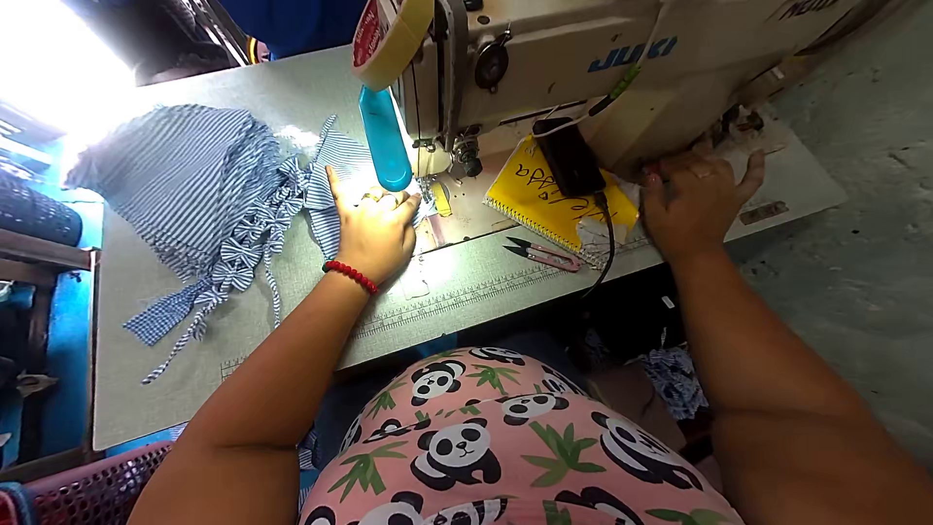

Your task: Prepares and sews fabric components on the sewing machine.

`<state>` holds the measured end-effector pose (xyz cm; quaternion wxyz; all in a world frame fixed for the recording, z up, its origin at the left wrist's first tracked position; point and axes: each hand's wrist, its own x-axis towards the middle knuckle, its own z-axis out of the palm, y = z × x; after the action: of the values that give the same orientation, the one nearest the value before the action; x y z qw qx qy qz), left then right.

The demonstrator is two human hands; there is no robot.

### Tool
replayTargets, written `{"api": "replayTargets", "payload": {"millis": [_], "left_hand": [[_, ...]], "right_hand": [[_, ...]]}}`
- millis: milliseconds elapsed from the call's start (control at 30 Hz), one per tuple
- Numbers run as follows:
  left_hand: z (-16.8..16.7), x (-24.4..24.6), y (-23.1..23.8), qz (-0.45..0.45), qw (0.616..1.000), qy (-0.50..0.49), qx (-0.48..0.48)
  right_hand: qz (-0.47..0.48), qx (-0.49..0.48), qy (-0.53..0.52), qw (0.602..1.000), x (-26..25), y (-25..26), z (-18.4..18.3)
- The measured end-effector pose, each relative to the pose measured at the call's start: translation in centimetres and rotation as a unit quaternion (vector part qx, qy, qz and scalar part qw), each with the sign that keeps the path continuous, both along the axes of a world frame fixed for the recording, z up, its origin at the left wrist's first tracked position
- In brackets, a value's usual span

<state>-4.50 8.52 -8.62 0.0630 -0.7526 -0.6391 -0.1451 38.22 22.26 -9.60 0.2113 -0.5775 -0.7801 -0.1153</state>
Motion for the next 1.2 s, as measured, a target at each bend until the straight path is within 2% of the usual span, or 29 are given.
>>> {"api": "replayTargets", "payload": {"millis": [433, 633, 833, 967, 1100, 1200], "left_hand": [[-0.2, 0.1, -1.0, -0.035, 0.999, -0.016, 0.021], [-0.1, -0.2, -0.6, -0.013, 0.996, -0.065, -0.059], [-0.3, -0.4, 0.0, 0.010, 0.995, -0.079, -0.064], [-0.4, -0.3, 0.0, 0.014, 0.995, -0.083, -0.063], [-0.3, -0.2, -0.1, 0.016, 0.994, -0.084, -0.068], [-0.4, -0.3, -0.1, 0.017, 0.994, -0.084, -0.068]], "right_hand": [[-0.006, -0.008, 0.016, 1.000, -0.2, -0.6, 0.5], [-0.027, 0.009, 0.041, 0.999, -0.3, -0.7, 0.2], [-0.022, 0.012, 0.043, 0.999, 0.0, -0.5, 0.1], [-0.010, 0.063, 0.085, 0.994, 0.9, -0.4, 0.1], [-0.002, 0.065, 0.143, 0.987, 1.9, 1.4, 4.4], [-0.019, 0.075, 0.235, 0.969, 3.1, 5.9, 9.4]]}}
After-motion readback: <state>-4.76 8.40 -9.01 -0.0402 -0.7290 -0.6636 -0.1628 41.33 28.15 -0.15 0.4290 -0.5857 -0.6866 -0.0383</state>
